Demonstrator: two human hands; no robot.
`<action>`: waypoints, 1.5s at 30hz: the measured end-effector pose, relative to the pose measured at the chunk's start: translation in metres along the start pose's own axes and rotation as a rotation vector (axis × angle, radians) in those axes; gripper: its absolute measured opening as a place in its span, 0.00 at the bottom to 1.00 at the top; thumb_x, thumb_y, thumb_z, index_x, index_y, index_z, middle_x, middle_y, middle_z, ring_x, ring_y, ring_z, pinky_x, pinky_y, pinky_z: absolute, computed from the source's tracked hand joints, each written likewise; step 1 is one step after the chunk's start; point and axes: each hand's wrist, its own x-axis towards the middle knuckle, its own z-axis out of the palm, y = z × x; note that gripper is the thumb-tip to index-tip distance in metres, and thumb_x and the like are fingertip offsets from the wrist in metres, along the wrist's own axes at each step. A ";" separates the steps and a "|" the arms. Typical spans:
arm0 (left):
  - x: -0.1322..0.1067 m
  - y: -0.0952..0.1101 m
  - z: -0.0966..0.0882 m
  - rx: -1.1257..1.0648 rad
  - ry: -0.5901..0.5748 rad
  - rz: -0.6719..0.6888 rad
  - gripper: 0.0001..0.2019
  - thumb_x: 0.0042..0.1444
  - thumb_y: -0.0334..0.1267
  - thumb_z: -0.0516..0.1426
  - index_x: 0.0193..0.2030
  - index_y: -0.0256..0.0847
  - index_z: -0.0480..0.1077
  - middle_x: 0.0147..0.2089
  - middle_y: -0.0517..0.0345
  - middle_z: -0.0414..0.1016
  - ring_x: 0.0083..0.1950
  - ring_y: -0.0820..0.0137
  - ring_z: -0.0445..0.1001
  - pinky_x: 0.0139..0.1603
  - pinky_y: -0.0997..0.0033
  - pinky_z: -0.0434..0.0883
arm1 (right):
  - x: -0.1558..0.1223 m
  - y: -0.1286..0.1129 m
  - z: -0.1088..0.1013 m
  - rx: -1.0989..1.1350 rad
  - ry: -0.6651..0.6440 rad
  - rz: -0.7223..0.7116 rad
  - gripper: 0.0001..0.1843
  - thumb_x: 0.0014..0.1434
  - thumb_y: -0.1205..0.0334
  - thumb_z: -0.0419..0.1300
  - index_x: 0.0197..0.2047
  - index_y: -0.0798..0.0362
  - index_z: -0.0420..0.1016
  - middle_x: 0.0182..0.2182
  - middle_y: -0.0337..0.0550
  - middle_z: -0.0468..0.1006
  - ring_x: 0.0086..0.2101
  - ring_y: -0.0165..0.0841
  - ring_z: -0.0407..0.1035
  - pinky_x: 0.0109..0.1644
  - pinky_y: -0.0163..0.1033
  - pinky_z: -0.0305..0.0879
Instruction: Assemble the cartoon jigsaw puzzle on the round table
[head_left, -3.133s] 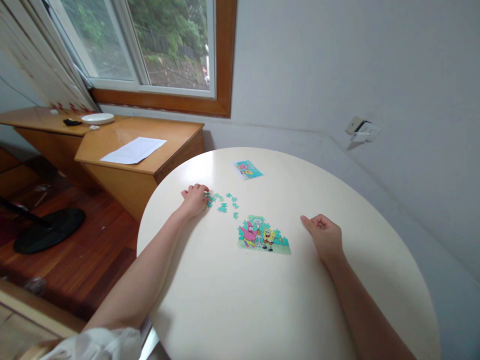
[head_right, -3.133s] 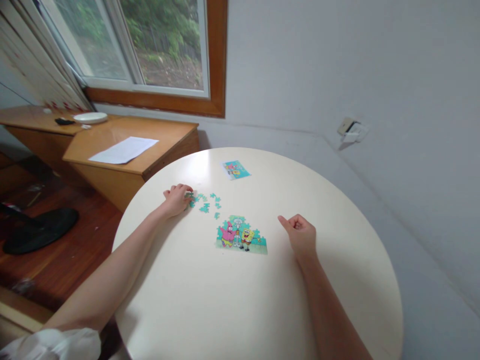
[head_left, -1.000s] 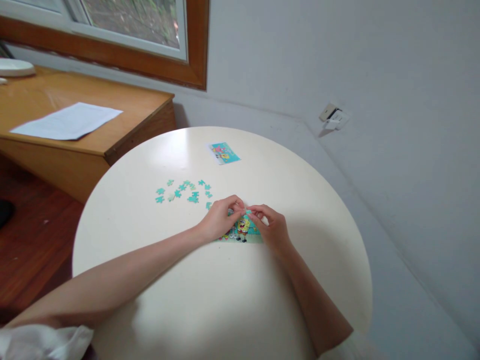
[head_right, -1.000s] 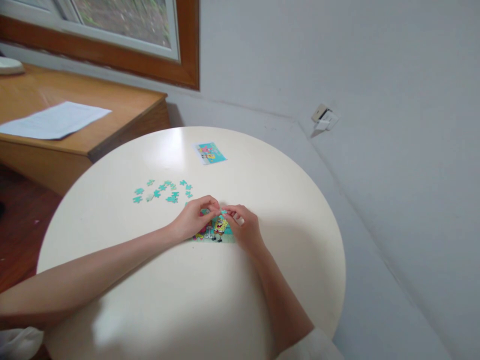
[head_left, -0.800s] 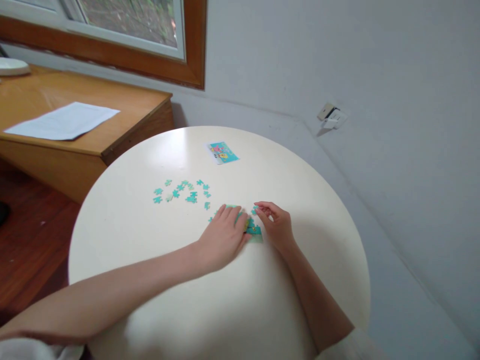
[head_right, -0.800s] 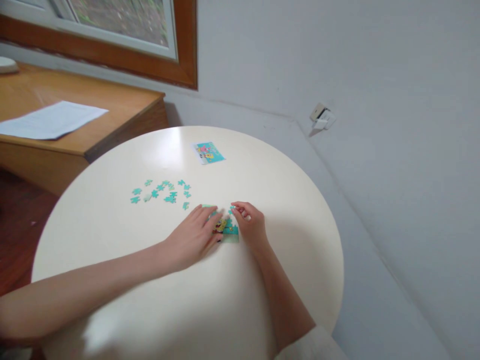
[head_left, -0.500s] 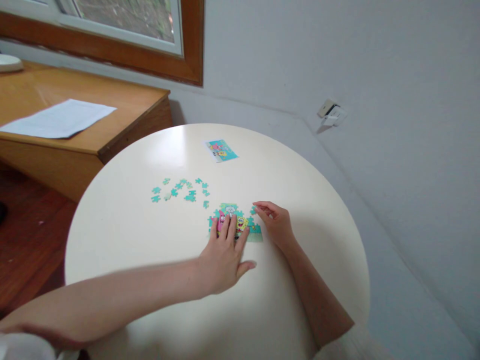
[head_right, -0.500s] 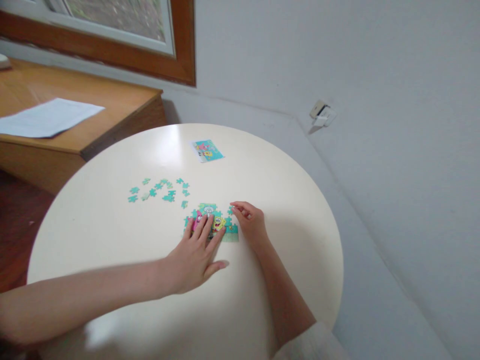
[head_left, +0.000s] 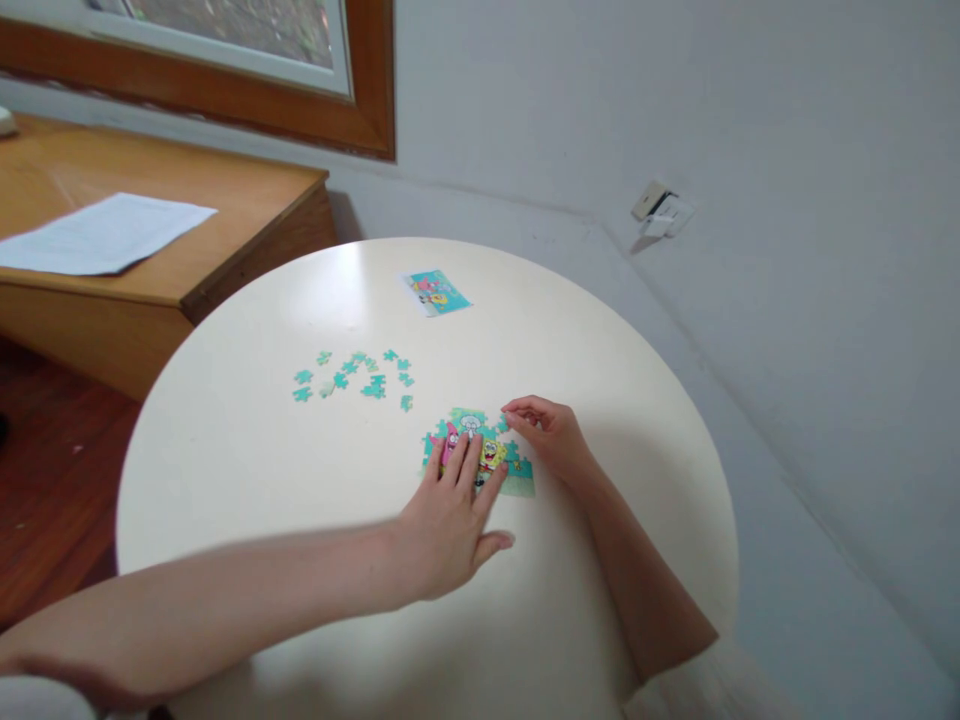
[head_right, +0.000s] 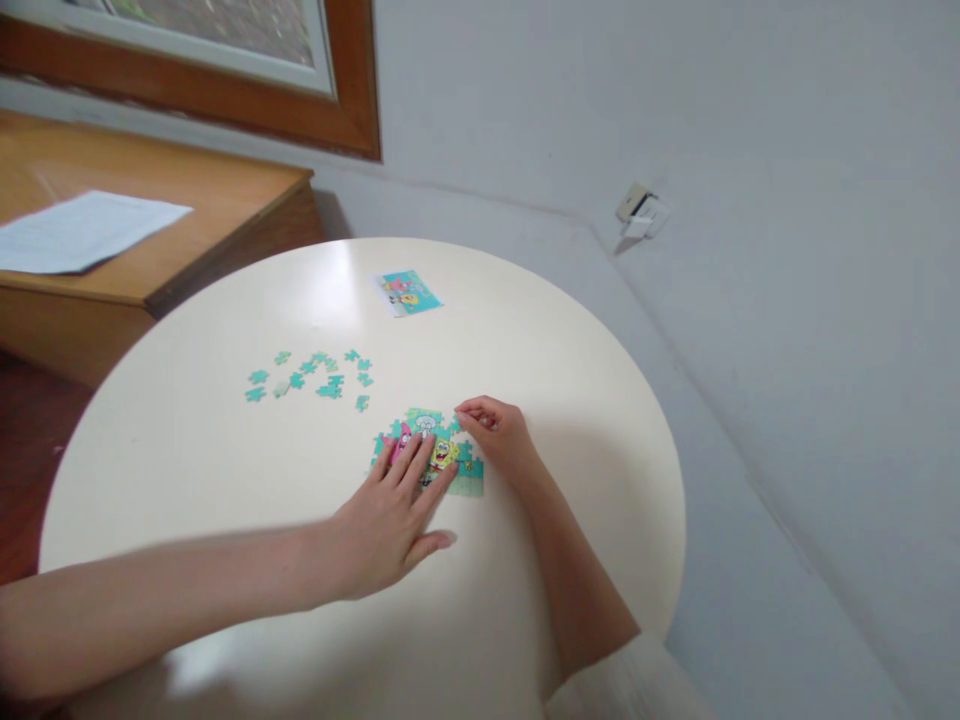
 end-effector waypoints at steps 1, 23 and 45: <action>0.000 0.000 0.000 0.002 -0.001 -0.001 0.33 0.59 0.57 0.42 0.65 0.37 0.53 0.65 0.31 0.51 0.66 0.45 0.48 0.61 0.41 0.49 | 0.000 0.001 -0.001 0.005 -0.005 0.005 0.11 0.48 0.55 0.60 0.30 0.55 0.75 0.23 0.41 0.77 0.24 0.29 0.68 0.28 0.34 0.62; 0.001 0.000 -0.003 0.013 -0.022 0.005 0.33 0.59 0.57 0.42 0.65 0.37 0.54 0.64 0.30 0.52 0.66 0.45 0.49 0.60 0.41 0.51 | -0.003 0.000 -0.001 -0.137 -0.108 -0.069 0.06 0.50 0.60 0.59 0.28 0.54 0.75 0.24 0.38 0.75 0.26 0.29 0.67 0.33 0.35 0.63; 0.001 0.000 -0.006 -0.002 -0.047 0.004 0.33 0.59 0.56 0.43 0.65 0.36 0.54 0.65 0.29 0.51 0.66 0.44 0.48 0.60 0.39 0.51 | -0.001 0.010 0.002 -0.239 -0.086 -0.195 0.02 0.50 0.66 0.59 0.29 0.52 0.73 0.26 0.39 0.74 0.29 0.30 0.67 0.37 0.38 0.63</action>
